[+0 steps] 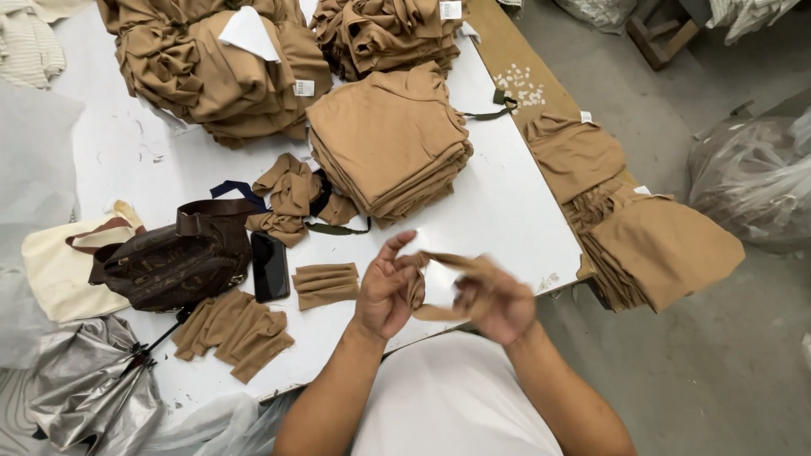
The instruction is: Folding small pleated fabric pieces on a work table in a factory setting.
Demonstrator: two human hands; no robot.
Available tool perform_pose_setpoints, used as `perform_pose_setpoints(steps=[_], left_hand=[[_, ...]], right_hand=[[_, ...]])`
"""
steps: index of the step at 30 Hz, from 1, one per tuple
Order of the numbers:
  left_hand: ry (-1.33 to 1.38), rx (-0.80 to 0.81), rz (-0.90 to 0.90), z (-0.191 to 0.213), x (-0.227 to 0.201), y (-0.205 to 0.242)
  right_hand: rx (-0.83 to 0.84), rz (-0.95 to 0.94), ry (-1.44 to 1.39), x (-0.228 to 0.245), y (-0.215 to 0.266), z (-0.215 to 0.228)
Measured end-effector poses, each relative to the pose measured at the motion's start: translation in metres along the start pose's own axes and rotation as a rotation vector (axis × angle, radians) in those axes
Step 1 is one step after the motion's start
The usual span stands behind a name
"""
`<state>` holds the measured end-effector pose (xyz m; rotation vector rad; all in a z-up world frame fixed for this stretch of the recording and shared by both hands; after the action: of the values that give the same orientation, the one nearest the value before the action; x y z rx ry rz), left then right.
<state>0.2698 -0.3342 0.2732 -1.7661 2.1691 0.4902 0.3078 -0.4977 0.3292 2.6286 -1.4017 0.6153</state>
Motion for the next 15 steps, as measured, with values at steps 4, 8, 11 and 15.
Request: perform_pose_setpoints(steps=[4, 8, 11, 15], left_hand=[[0.031, -0.112, 0.153, 0.02, 0.044, -0.015], [0.028, -0.179, -0.087, 0.002, 0.019, -0.025], [0.004, -0.25, -0.215, -0.013, -0.009, -0.024], [0.011, -0.36, -0.165, -0.003, -0.009, -0.022]], right_hand=[[-0.137, 0.237, -0.23, 0.019, -0.018, 0.11], [-0.201, 0.067, -0.183, -0.003, -0.017, 0.087], [-0.32, -0.107, -0.215, -0.034, -0.005, 0.112], [-0.406, -0.163, -0.321, -0.052, -0.003, 0.156]])
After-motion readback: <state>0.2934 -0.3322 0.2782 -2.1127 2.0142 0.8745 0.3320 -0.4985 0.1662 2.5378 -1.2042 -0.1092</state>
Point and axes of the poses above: each hand's wrist, its own y-axis away from the middle knuckle, its own z-axis out of the back of the hand, x = y × z, the point moved 4 cm from there along -y, towards the middle knuckle, and after that the axes turned 14 degrees about z, right-handed, at the moved point
